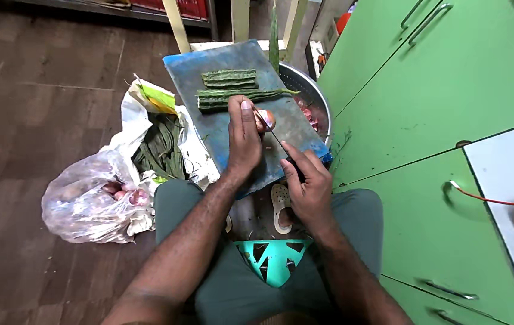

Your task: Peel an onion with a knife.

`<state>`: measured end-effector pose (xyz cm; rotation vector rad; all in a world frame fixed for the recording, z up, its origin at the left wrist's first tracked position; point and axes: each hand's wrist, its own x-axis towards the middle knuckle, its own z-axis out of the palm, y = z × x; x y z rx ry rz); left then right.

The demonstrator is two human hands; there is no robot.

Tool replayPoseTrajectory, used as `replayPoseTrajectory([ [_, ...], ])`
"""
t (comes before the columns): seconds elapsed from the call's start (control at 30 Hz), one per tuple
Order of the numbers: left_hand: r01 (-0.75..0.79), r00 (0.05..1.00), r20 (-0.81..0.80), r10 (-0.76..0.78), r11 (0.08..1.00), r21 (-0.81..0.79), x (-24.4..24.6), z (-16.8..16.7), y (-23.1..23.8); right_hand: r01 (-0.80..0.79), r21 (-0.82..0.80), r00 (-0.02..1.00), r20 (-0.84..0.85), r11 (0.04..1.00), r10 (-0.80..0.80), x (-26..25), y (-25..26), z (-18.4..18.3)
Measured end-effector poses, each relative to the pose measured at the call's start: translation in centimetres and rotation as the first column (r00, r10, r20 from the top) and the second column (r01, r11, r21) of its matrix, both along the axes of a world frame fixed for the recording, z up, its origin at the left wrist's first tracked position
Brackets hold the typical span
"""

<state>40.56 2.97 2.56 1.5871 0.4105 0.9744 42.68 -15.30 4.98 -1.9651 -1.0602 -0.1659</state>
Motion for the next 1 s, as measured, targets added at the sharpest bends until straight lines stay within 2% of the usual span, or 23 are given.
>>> replayPoseTrajectory([
  [0.23, -0.007, 0.999, 0.037, 0.004, 0.997, 0.077, 0.1, -0.2, 0.0, 0.005, 0.008, 1.0, 0.011, 1.0, -0.005, 0.1, -0.7, -0.1],
  [0.37, -0.01, 0.998, 0.06, 0.003, 0.993, 0.117, -0.1, -0.1, -0.1, 0.078, -0.043, 0.995, 0.064, 0.996, -0.075, 0.4, -0.7, -0.5],
  [0.43, -0.016, 0.997, 0.079, 0.006, 0.993, 0.117, -0.1, 0.0, -0.3, 0.108, -0.059, 0.994, 0.037, 0.992, -0.106, 1.1, -0.8, -1.0],
  [0.6, 0.022, 0.995, 0.095, -0.039, 0.984, 0.176, -0.2, 0.1, -0.3, 0.019, 0.127, 0.998, -0.059, 0.992, -0.011, 1.6, -1.1, -0.5],
  [0.73, 0.033, 0.993, 0.102, -0.058, 0.972, 0.234, 0.0, 0.0, -0.3, -0.038, 0.122, 0.998, -0.038, 0.992, 0.043, 0.4, -0.9, 0.2],
  [0.9, 0.029, 0.986, 0.152, -0.074, 0.96, 0.277, -0.1, -0.1, -0.1, 0.118, 0.075, 0.993, -0.016, 0.99, -0.117, 1.2, -1.0, -1.1],
  [1.0, 0.051, 0.984, 0.151, -0.098, 0.956, 0.29, -0.1, 0.1, 0.0, 0.143, 0.103, 0.978, -0.164, 0.984, -0.125, 2.3, -1.1, -0.7],
])
